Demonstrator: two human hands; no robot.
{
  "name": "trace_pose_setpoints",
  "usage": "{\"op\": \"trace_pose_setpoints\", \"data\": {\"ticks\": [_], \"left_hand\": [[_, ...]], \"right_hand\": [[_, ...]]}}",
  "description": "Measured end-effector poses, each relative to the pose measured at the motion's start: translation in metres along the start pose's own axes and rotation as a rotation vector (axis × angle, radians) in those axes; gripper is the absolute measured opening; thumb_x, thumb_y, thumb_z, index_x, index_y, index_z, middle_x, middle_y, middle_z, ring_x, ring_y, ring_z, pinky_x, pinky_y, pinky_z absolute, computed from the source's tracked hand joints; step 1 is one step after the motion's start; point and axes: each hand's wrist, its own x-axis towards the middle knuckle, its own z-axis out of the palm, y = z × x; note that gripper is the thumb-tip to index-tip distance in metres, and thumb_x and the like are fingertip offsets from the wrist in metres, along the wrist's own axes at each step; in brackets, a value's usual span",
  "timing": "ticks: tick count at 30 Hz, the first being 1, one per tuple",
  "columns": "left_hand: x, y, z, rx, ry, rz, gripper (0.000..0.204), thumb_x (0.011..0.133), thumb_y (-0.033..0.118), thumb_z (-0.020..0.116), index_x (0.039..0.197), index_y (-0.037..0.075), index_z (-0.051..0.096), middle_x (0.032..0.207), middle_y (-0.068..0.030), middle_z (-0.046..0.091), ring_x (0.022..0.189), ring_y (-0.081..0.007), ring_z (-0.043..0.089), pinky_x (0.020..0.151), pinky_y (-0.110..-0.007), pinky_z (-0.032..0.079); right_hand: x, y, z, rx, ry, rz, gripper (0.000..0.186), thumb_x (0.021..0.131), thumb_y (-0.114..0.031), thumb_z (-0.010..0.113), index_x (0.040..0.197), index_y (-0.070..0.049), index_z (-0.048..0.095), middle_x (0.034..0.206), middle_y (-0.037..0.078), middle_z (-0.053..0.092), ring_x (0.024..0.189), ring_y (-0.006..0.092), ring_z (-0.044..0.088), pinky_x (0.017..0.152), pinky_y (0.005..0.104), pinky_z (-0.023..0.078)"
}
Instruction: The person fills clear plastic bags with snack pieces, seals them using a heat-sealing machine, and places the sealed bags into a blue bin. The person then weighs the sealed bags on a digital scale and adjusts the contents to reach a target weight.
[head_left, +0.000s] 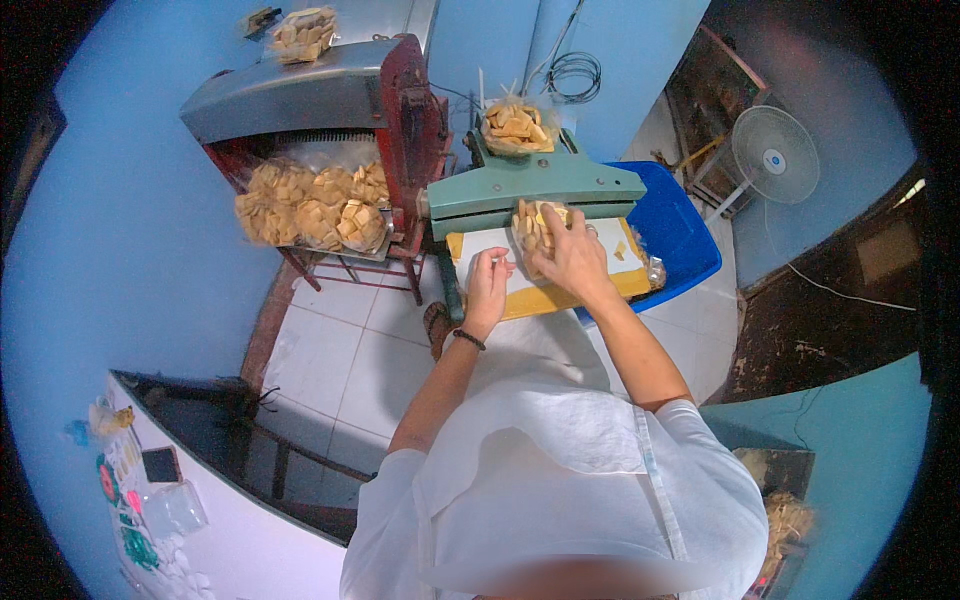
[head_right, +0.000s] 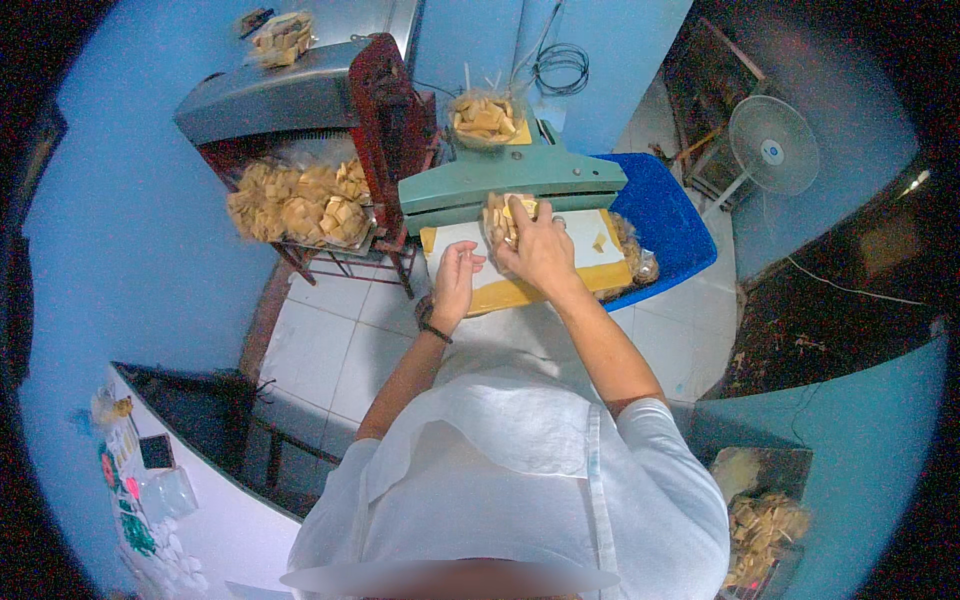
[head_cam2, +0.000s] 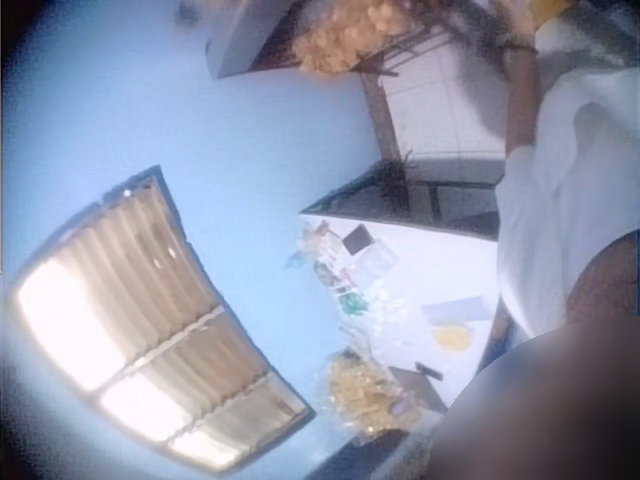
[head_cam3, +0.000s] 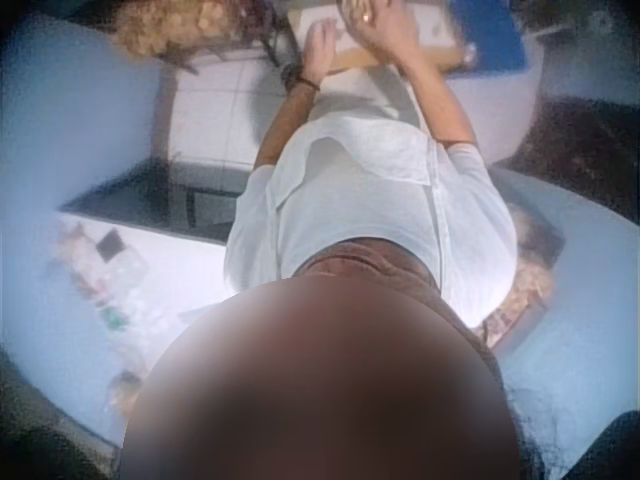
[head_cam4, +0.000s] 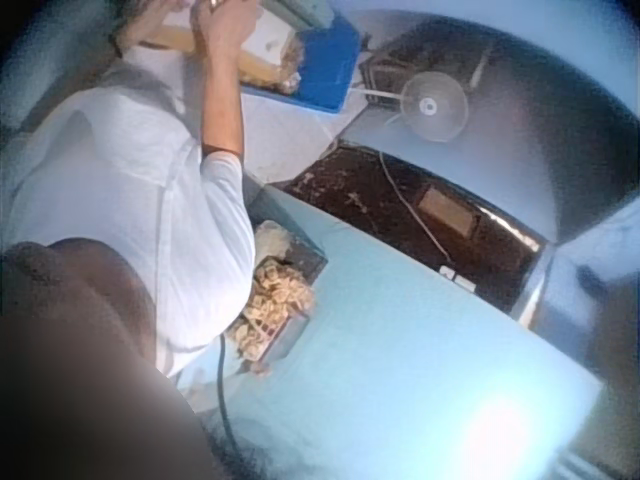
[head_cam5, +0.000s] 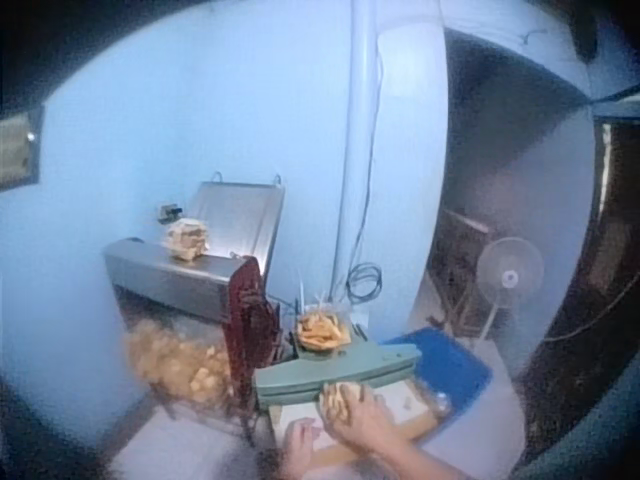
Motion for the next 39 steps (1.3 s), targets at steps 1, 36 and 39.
{"op": "trace_pose_setpoints", "data": {"ticks": [1,36,39], "left_hand": [[-0.001,0.0,0.0,-0.014,-0.007,-0.036,0.028,0.106,0.021,0.04,0.118,-0.002,0.051,0.105,-0.0107,0.059,0.093,-0.0177,0.063,0.084,-0.031,0.052],[0.002,0.018,0.006,0.247,-0.036,-0.008,0.02,0.102,0.015,0.047,0.112,-0.001,0.054,0.11,-0.0133,0.053,0.093,-0.0226,0.061,0.086,-0.033,0.05],[0.002,0.017,0.005,0.278,-0.036,0.037,0.023,0.103,0.018,0.046,0.115,0.001,0.054,0.109,-0.0111,0.055,0.094,-0.0196,0.06,0.085,-0.032,0.049]], "right_hand": [[0.0,0.0,-0.001,-0.013,-0.006,0.008,0.075,0.073,-0.033,0.072,0.141,-0.015,0.046,0.115,0.025,0.051,0.089,0.0455,0.061,0.074,0.0498,0.055],[0.081,0.132,-0.036,0.273,0.467,-0.338,0.052,0.082,-0.022,0.075,0.13,-0.009,0.058,0.132,0.017,0.056,0.116,0.0352,0.058,0.096,0.0418,0.049],[0.113,0.067,-0.032,0.243,0.375,-0.537,0.036,0.082,-0.017,0.072,0.115,-0.008,0.064,0.119,0.012,0.063,0.099,0.0314,0.065,0.081,0.0405,0.054]]}}
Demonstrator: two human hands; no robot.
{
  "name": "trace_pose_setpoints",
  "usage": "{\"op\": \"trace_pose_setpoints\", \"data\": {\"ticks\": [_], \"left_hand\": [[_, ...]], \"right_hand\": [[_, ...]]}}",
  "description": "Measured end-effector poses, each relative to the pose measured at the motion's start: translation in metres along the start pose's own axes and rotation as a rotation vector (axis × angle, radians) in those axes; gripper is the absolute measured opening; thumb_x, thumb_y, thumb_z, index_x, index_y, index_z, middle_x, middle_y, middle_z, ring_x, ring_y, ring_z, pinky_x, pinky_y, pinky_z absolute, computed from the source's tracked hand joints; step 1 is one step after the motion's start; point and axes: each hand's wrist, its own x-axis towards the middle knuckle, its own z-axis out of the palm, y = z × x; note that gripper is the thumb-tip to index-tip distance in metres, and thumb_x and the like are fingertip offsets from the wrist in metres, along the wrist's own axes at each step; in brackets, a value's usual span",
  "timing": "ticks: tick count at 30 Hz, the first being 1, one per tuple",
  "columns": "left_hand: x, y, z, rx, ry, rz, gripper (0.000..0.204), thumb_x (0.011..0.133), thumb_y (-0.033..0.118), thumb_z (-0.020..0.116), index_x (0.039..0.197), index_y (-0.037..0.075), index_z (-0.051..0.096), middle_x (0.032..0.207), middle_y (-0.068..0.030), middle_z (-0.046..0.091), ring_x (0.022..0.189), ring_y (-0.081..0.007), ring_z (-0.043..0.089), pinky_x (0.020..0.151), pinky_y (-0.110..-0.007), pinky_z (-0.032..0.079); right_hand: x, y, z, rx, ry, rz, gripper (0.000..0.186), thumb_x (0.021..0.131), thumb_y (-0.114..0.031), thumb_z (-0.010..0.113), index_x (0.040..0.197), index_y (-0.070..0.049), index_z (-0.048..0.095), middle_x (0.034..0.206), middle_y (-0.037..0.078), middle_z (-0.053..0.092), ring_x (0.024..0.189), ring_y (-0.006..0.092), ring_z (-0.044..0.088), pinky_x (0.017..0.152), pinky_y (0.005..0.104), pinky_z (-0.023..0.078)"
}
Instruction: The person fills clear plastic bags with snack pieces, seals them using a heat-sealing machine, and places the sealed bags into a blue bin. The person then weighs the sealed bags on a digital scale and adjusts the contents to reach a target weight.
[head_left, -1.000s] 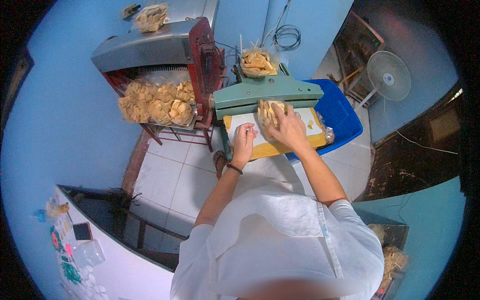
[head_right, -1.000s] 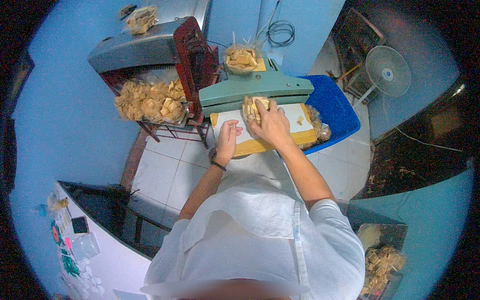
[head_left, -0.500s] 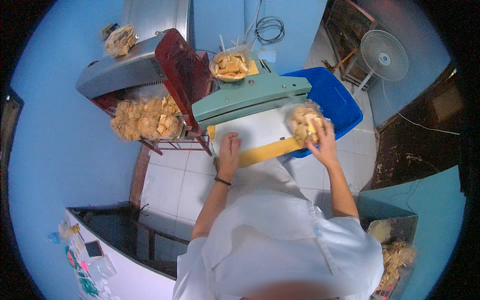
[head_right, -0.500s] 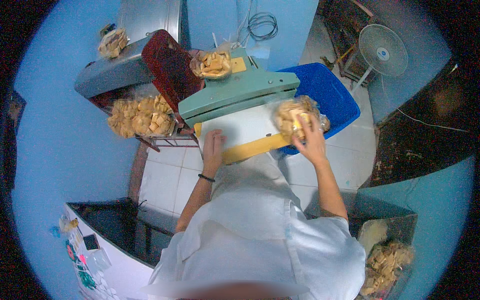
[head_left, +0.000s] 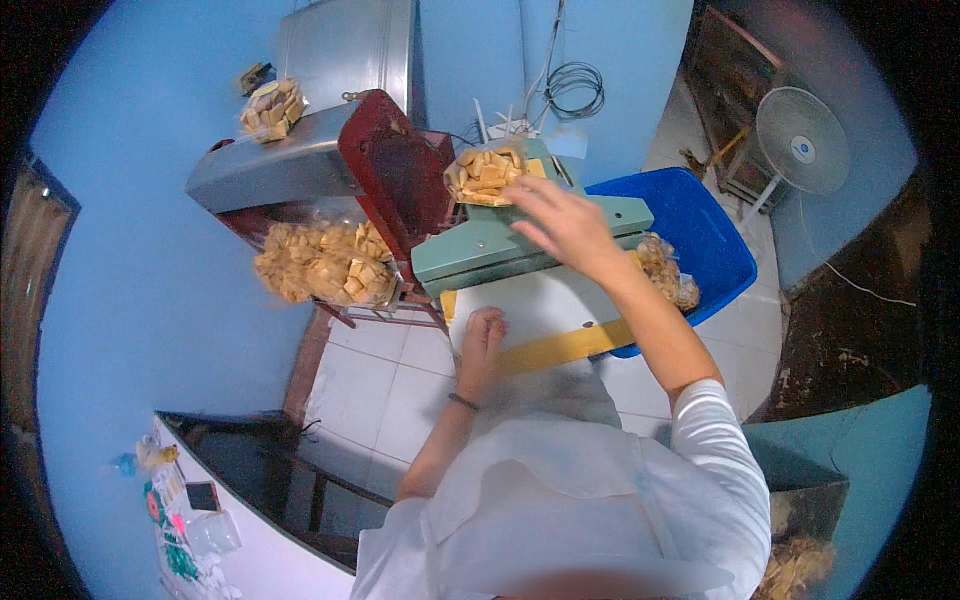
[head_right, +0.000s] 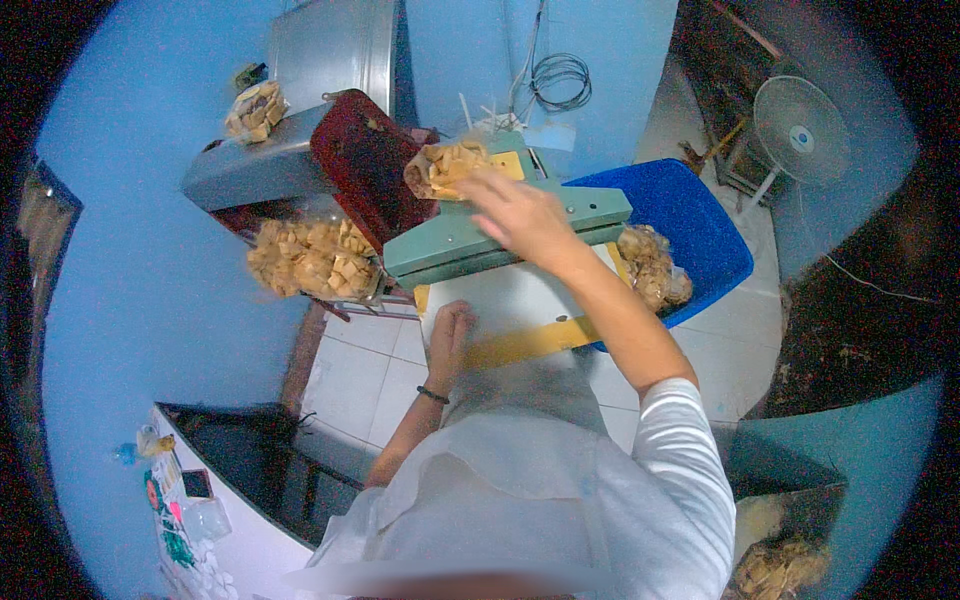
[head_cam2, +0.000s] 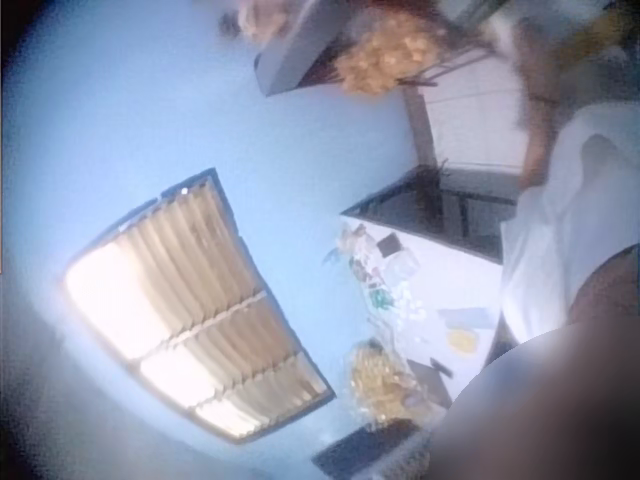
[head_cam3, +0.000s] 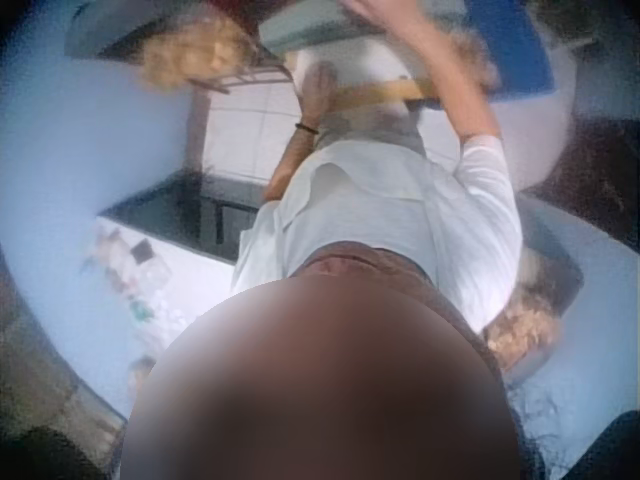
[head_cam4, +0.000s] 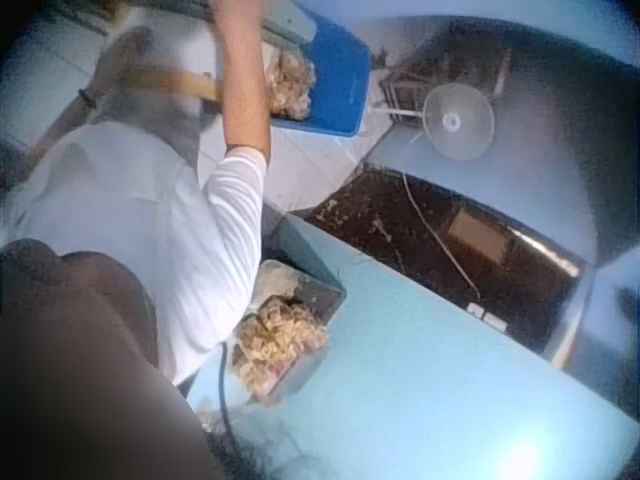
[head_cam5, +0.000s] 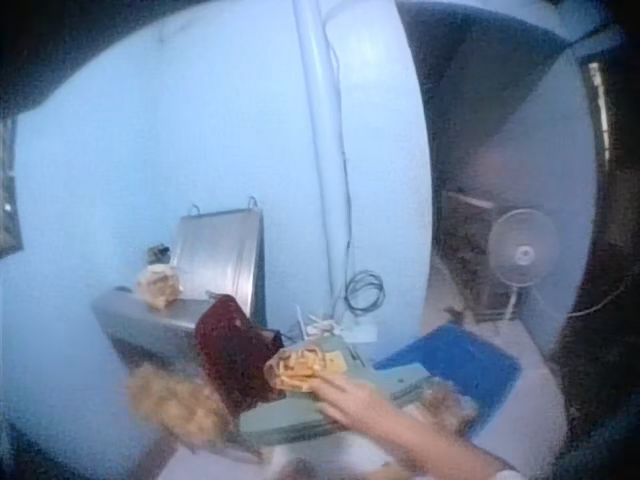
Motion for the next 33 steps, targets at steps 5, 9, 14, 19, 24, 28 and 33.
{"op": "trace_pose_setpoints", "data": {"ticks": [5,9,14,19,24,28,33], "left_hand": [[-0.001,0.006,-0.004,-0.089,-0.03,-0.092,0.023,0.104,0.019,0.045,0.115,0.002,0.055,0.108,-0.0102,0.056,0.092,-0.0181,0.061,0.083,-0.032,0.049],[-0.001,0.01,-0.008,-0.134,-0.035,-0.132,0.02,0.103,0.016,0.046,0.113,0.0,0.054,0.108,-0.0105,0.054,0.092,-0.019,0.061,0.084,-0.032,0.05],[-0.001,0.017,-0.012,-0.424,-0.055,-0.303,0.04,0.101,0.033,0.051,0.129,0.003,0.049,0.124,-0.011,0.053,0.105,-0.0208,0.06,0.09,-0.034,0.05],[-0.01,0.039,-0.03,-1.474,-0.251,-0.487,0.085,0.091,0.067,0.047,0.151,0.012,0.026,0.15,-0.0106,0.038,0.132,-0.028,0.047,0.106,-0.044,0.044],[-0.025,0.073,-0.045,-1.379,-0.214,-0.394,0.095,0.087,0.079,0.032,0.156,0.015,0.017,0.157,-0.01,0.03,0.142,-0.0305,0.034,0.115,-0.05,0.034],[-0.027,0.089,-0.063,-1.317,-0.074,-0.385,0.083,0.092,0.073,0.038,0.149,0.013,0.032,0.146,-0.0115,0.044,0.127,-0.0279,0.05,0.106,-0.048,0.045],[0.018,0.104,-0.095,-0.583,-0.015,-0.054,0.049,0.101,0.037,0.05,0.138,0.006,0.048,0.134,-0.0101,0.054,0.114,-0.0233,0.057,0.097,-0.037,0.048]], "right_hand": [[0.071,0.011,0.032,-0.307,-0.318,0.124,0.017,0.083,-0.012,0.067,0.099,-0.008,0.064,0.091,0.01,0.064,0.087,0.0311,0.066,0.071,0.0417,0.053],[0.106,0.027,-0.012,-0.088,0.086,-0.126,0.013,0.084,-0.014,0.064,0.095,-0.009,0.065,0.081,0.012,0.062,0.077,0.0346,0.064,0.067,0.045,0.051],[0.11,-0.017,-0.063,0.101,0.012,-0.134,0.011,0.089,-0.011,0.064,0.096,-0.002,0.066,0.083,0.014,0.063,0.078,0.033,0.063,0.068,0.038,0.05],[0.084,-0.063,-0.074,0.298,-0.102,-0.146,0.016,0.09,-0.016,0.063,0.097,-0.003,0.068,0.088,0.014,0.067,0.085,0.0339,0.065,0.074,0.0395,0.052],[0.038,-0.077,-0.069,0.784,-0.025,0.118,0.045,0.084,-0.01,0.071,0.127,-0.008,0.058,0.126,0.01,0.06,0.103,0.0228,0.063,0.083,0.0333,0.051],[-0.007,-0.084,-0.035,1.274,0.041,0.279,0.087,0.08,-0.009,0.076,0.153,-0.015,0.029,0.152,0.006,0.038,0.132,0.0195,0.044,0.1,0.0353,0.046],[-0.064,-0.122,0.003,1.417,-0.393,0.502,0.108,0.062,-0.003,0.087,0.151,-0.009,0.025,0.152,0.007,0.036,0.138,0.0188,0.037,0.111,0.0383,0.04]]}}
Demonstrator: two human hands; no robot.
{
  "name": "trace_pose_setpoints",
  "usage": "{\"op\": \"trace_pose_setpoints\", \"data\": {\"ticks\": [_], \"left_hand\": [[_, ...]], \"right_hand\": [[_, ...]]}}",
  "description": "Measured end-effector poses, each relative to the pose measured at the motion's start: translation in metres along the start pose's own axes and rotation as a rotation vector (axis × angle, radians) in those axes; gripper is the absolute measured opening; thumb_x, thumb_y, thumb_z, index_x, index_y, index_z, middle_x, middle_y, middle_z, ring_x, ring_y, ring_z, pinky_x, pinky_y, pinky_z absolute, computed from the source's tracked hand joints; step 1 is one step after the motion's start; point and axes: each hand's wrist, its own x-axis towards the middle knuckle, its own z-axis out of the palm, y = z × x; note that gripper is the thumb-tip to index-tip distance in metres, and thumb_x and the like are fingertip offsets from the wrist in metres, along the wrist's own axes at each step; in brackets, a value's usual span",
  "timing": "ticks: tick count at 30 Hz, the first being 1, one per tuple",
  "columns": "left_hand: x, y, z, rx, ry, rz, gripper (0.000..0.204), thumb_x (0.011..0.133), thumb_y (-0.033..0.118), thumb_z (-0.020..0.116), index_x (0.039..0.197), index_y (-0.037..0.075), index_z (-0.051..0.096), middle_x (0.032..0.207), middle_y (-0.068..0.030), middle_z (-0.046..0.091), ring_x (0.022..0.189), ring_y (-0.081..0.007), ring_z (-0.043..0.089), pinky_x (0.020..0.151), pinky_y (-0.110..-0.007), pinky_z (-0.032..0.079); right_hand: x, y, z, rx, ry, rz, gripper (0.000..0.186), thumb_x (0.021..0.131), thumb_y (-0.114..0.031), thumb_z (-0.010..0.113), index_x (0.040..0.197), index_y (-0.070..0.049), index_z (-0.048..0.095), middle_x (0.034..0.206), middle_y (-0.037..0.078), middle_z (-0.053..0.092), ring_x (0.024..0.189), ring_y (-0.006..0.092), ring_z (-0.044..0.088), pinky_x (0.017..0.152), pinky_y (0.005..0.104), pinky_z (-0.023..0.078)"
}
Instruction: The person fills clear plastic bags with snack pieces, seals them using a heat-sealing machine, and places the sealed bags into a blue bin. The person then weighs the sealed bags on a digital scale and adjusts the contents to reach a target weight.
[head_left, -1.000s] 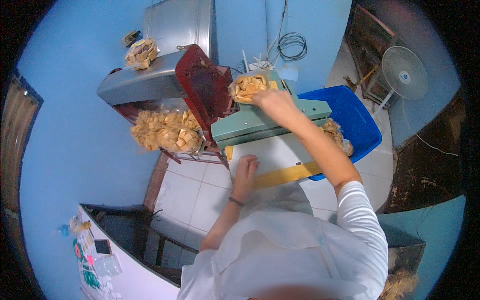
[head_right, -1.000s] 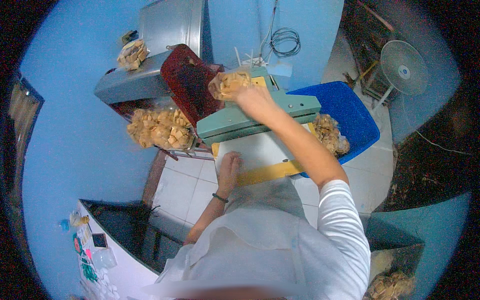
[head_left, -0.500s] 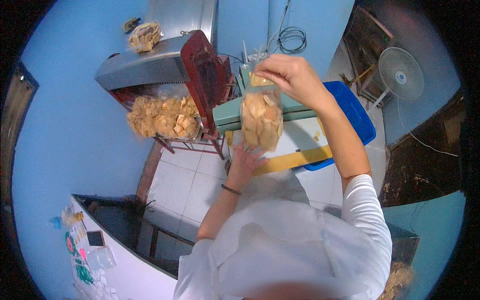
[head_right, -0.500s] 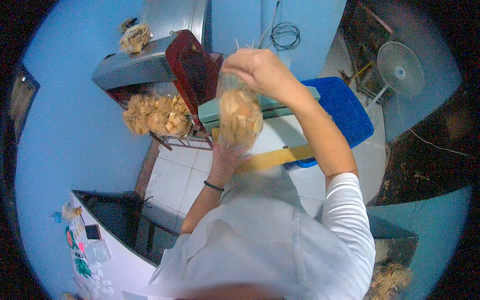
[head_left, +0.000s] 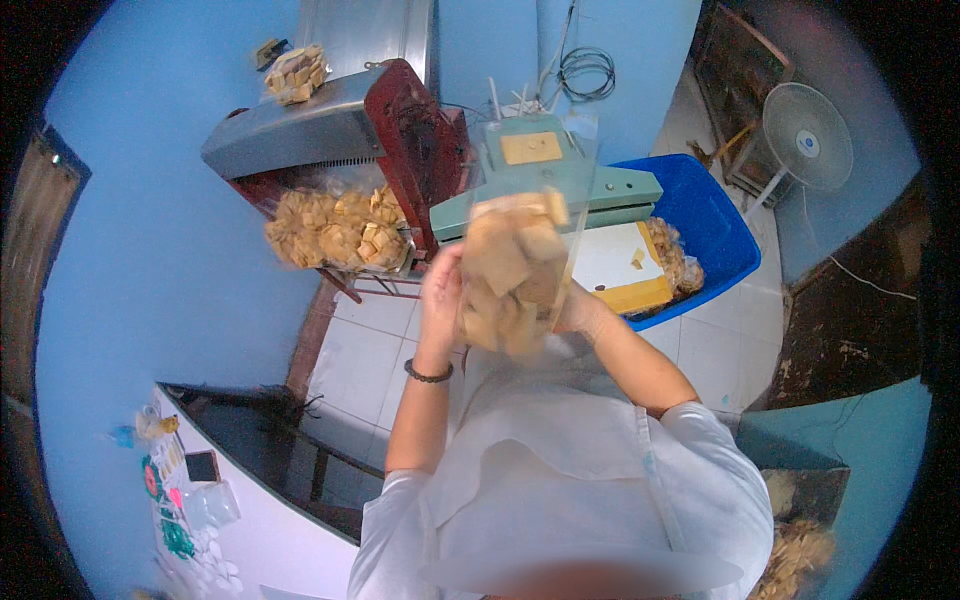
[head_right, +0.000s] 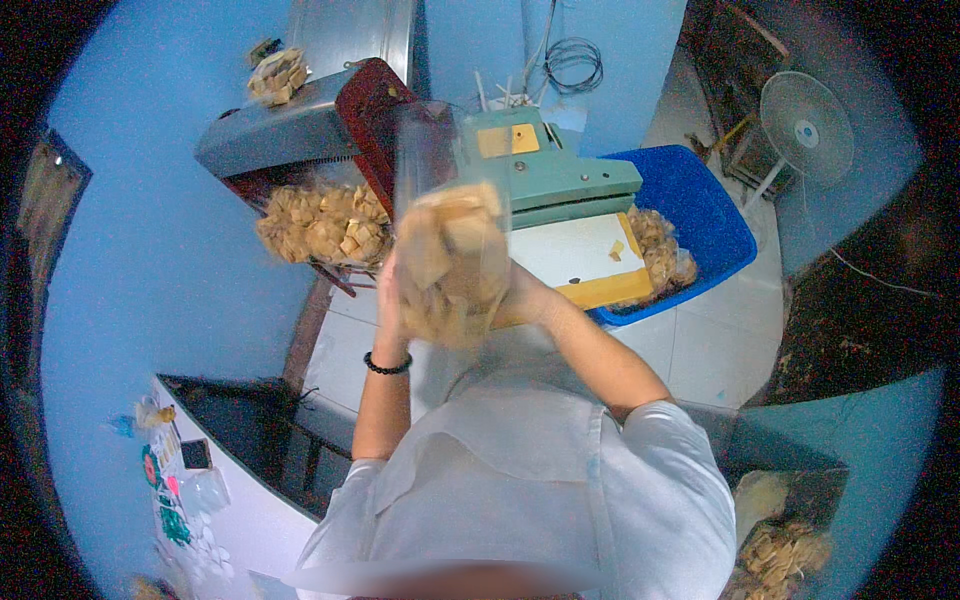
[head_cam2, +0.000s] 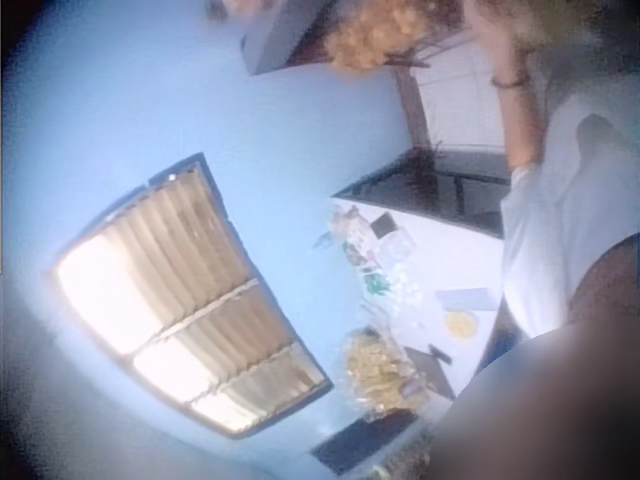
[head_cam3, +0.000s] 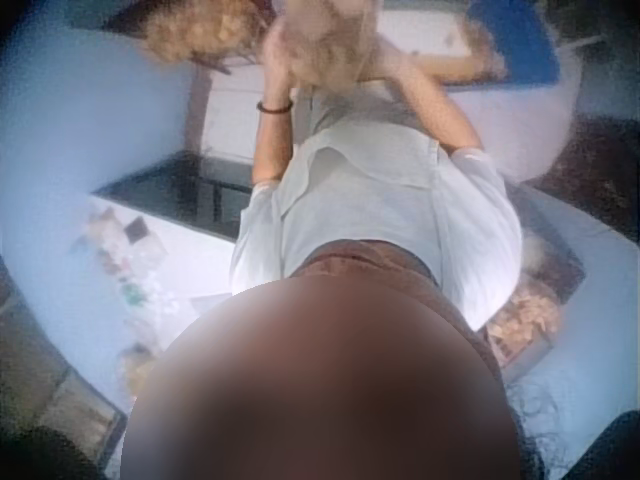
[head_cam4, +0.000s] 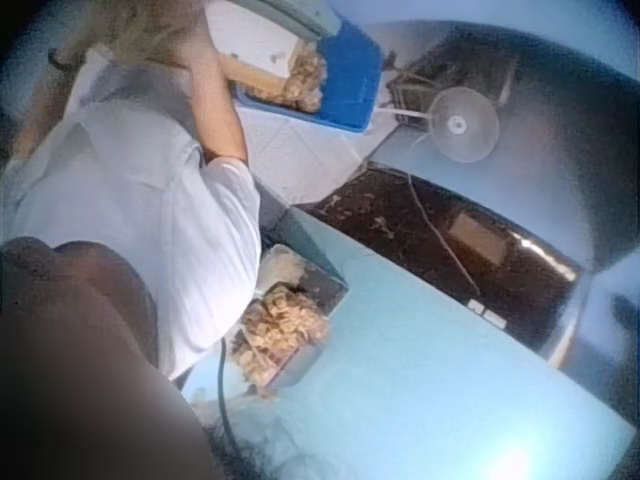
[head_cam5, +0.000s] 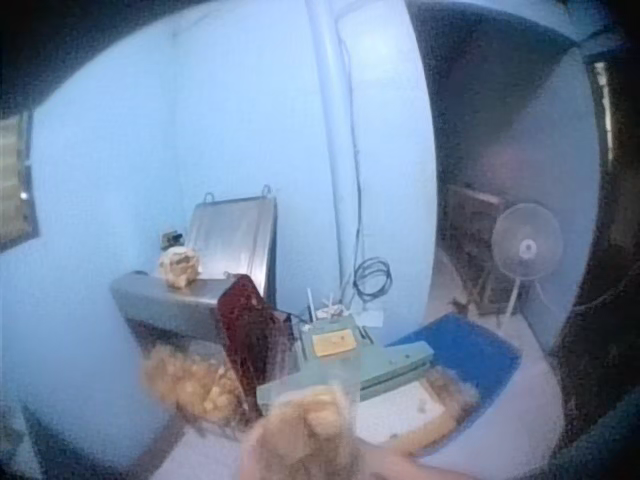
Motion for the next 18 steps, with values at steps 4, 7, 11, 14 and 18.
{"op": "trace_pose_setpoints", "data": {"ticks": [4,7,11,14,18], "left_hand": [[-0.011,0.039,-0.011,0.639,0.191,0.224,0.028,0.099,0.015,0.054,0.12,-0.002,0.061,0.121,-0.0088,0.061,0.102,-0.0208,0.06,0.09,-0.032,0.047],[-0.031,0.028,0.004,0.479,0.013,0.152,0.082,0.072,0.003,0.08,0.142,0.002,0.037,0.139,-0.0114,0.047,0.119,-0.0228,0.053,0.101,-0.035,0.046],[-0.029,-0.029,0.009,0.272,0.058,0.065,0.136,0.046,0.003,0.095,0.152,0.008,0.011,0.142,-0.0112,0.038,0.13,-0.0257,0.045,0.108,-0.038,0.043],[-0.034,-0.06,0.0,0.114,0.104,0.019,0.133,0.051,0.013,0.096,0.153,0.008,0.011,0.139,-0.0107,0.04,0.13,-0.0263,0.045,0.108,-0.038,0.043],[-0.036,-0.073,-0.002,0.218,0.128,0.134,0.113,0.07,0.027,0.087,0.153,0.004,0.015,0.15,-0.0158,0.033,0.137,-0.0308,0.039,0.113,-0.04,0.036]], "right_hand": [[-0.005,0.012,-0.001,0.241,0.065,0.046,0.114,0.059,-0.013,0.091,0.151,-0.008,0.023,0.151,0.008,0.037,0.138,0.0198,0.036,0.113,0.0381,0.035],[-0.002,0.029,-0.002,-0.066,0.181,-0.12,0.12,0.06,-0.021,0.093,0.152,-0.006,0.018,0.152,0.01,0.033,0.14,0.0228,0.033,0.116,0.0389,0.03],[-0.002,0.074,0.007,-0.128,0.173,-0.159,0.125,0.067,-0.033,0.09,0.154,-0.003,0.006,0.156,0.017,0.024,0.144,0.0295,0.025,0.119,0.0414,0.022],[-0.007,0.095,0.007,-0.27,0.148,-0.018,0.116,0.079,-0.038,0.081,0.155,-0.001,0.002,0.157,0.022,0.019,0.146,0.0342,0.02,0.119,0.0425,0.018],[-0.018,0.088,0.009,-0.492,0.222,-0.15,0.082,0.096,-0.032,0.06,0.155,-0.002,0.011,0.157,0.025,0.018,0.147,0.0387,0.018,0.119,0.0431,0.018]]}}
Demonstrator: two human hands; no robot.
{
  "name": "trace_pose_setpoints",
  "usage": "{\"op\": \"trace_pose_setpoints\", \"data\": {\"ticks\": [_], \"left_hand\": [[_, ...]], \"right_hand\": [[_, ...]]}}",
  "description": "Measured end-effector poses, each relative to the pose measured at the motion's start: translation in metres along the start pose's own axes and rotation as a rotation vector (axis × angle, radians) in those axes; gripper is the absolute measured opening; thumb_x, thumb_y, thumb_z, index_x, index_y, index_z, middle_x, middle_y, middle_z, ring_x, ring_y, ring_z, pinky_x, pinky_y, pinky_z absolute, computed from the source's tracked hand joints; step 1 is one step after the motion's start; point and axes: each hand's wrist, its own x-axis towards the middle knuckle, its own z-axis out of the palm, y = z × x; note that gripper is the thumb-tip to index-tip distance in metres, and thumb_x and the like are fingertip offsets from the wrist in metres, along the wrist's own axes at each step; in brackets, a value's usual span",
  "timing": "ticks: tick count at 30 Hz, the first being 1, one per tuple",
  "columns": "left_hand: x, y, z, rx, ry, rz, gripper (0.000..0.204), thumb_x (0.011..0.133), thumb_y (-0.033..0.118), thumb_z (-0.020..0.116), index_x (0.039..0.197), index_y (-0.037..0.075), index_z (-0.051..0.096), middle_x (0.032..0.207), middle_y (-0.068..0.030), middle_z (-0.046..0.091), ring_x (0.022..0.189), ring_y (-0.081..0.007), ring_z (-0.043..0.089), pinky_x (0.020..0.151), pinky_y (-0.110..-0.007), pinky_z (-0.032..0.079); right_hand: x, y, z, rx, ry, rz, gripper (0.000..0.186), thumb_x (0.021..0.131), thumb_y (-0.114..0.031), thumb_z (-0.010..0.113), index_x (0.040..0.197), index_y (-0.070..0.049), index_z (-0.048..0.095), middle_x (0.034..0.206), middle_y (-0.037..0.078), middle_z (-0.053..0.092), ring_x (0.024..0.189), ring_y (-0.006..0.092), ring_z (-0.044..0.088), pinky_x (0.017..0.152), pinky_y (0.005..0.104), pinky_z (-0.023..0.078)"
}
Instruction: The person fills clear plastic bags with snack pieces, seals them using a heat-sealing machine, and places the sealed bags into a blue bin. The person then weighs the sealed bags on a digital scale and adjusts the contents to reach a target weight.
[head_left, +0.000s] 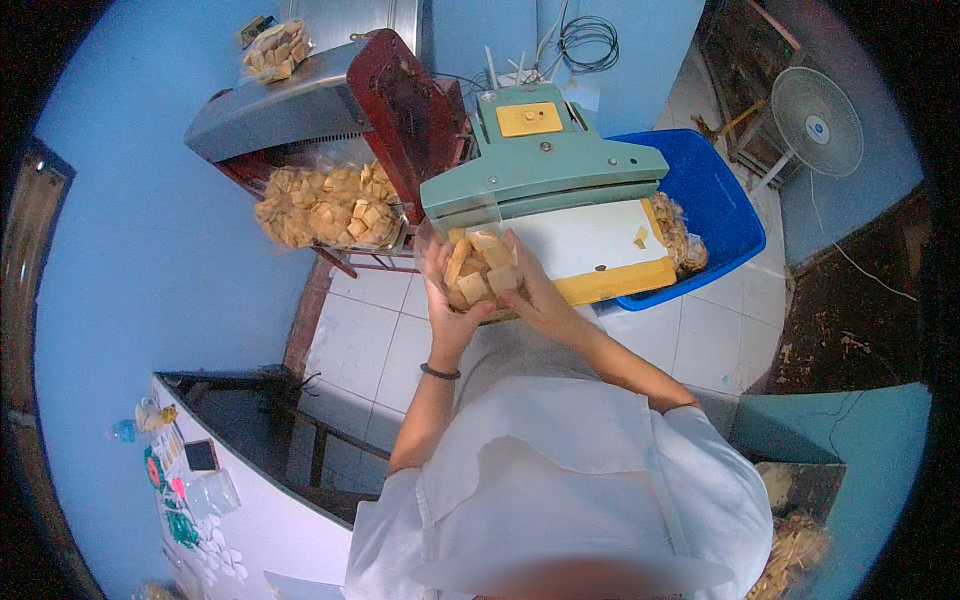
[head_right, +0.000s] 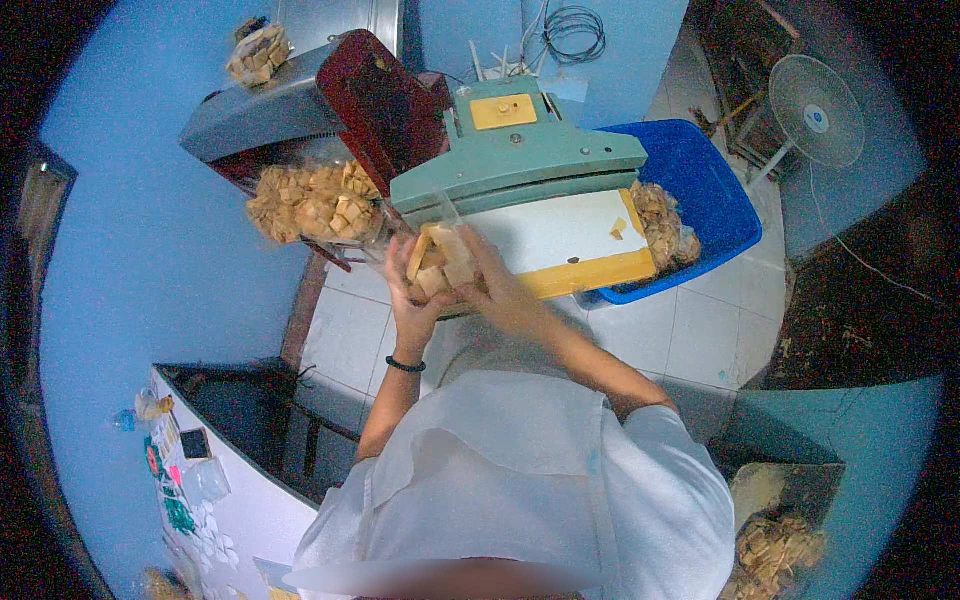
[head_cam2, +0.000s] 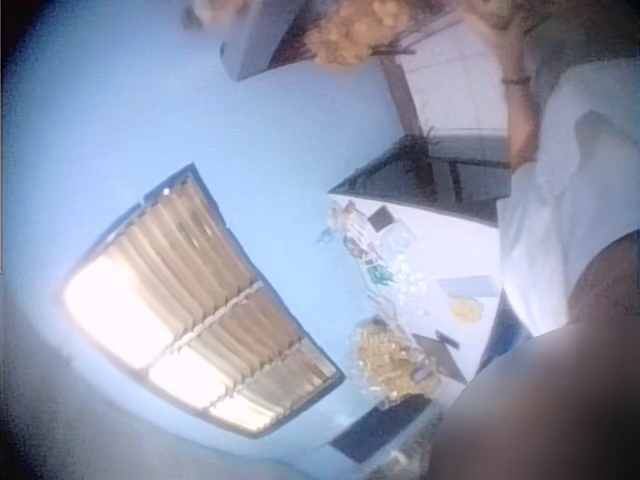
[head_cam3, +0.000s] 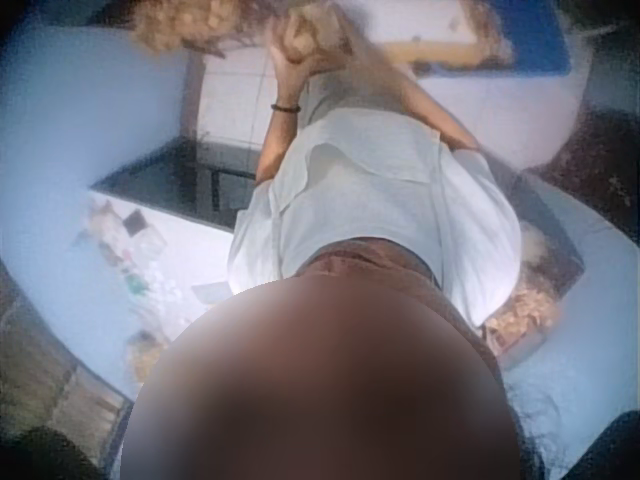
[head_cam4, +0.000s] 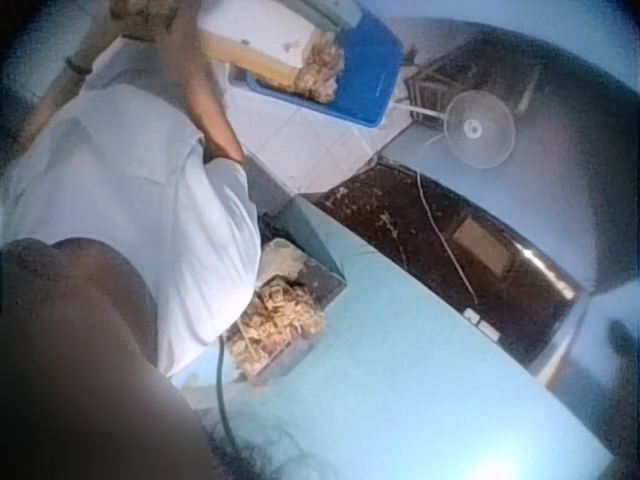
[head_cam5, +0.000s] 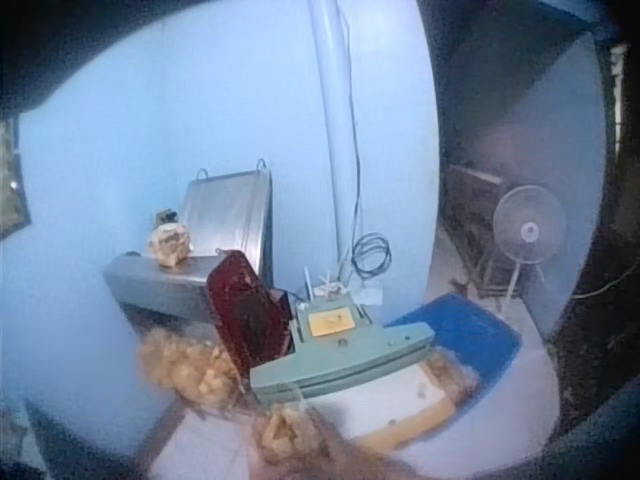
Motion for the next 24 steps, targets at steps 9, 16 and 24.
{"op": "trace_pose_setpoints", "data": {"ticks": [9,16,24], "left_hand": [[0.0,0.011,0.015,0.248,0.148,0.165,0.051,0.102,0.04,0.047,0.126,-0.003,0.06,0.155,-0.0213,0.033,0.145,-0.0351,0.029,0.118,-0.044,0.022],[0.029,0.022,-0.031,0.006,-0.088,-0.042,0.01,0.091,0.007,0.062,0.092,0.001,0.07,0.14,-0.0197,0.053,0.134,-0.0292,0.046,0.112,-0.041,0.032],[0.02,0.041,-0.025,0.142,0.03,0.109,0.01,0.089,0.003,0.066,0.097,-0.001,0.071,0.126,-0.0148,0.061,0.124,-0.0252,0.053,0.104,-0.038,0.041]], "right_hand": [[0.011,-0.046,0.004,0.11,0.169,-0.031,0.041,0.101,-0.018,0.048,0.139,-0.001,0.051,0.155,0.021,0.032,0.143,0.0319,0.033,0.116,0.0387,0.025],[0.061,-0.04,-0.044,0.225,-0.088,0.09,0.017,0.089,-0.012,0.066,0.1,-0.003,0.075,0.126,0.014,0.062,0.117,0.0237,0.059,0.1,0.0344,0.044],[0.048,-0.06,-0.038,0.057,0.123,-0.004,0.013,0.084,-0.005,0.071,0.096,-0.002,0.076,0.1,0.009,0.071,0.097,0.0204,0.066,0.087,0.0301,0.051]]}}
